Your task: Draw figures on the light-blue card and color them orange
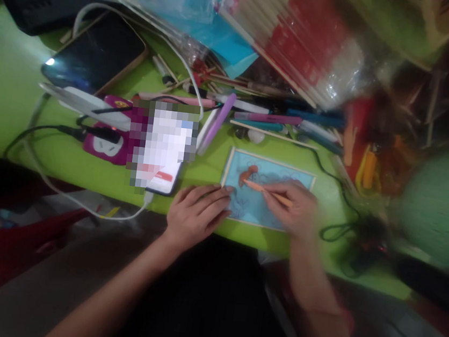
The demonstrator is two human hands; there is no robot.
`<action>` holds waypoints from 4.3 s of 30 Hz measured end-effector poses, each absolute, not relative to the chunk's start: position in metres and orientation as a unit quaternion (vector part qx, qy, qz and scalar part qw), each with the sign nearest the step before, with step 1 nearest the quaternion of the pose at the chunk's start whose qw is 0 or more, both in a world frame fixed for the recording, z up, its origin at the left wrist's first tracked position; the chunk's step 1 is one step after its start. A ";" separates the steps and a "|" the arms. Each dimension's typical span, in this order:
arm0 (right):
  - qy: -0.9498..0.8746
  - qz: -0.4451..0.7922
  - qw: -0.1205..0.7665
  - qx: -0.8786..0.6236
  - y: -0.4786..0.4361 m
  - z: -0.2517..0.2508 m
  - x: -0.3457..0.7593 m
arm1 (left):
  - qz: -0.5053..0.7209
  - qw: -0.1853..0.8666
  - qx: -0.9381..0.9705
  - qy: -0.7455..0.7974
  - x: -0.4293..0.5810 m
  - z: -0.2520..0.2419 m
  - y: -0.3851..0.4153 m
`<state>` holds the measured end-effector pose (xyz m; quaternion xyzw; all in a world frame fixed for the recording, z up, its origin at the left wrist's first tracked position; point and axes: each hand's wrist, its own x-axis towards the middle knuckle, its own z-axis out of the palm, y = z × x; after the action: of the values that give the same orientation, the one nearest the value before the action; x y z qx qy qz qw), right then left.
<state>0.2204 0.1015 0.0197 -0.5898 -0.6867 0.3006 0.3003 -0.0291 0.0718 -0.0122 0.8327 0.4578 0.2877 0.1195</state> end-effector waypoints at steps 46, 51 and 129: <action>-0.709 0.307 0.305 -0.556 0.104 0.022 0.222 | 0.283 0.110 0.837 0.456 -0.030 -0.013 0.071; -0.697 0.318 0.313 -0.561 0.103 0.021 0.223 | 0.279 0.110 0.836 0.459 -0.029 -0.013 0.071; -0.501 0.395 0.407 -0.654 0.104 0.013 0.218 | 0.289 0.106 0.831 0.463 -0.029 -0.014 0.071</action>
<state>0.2178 0.1043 0.0130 -0.6537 -0.5012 0.3949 0.4069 -0.0291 0.0714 -0.0137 0.8310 0.4634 0.2888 0.1063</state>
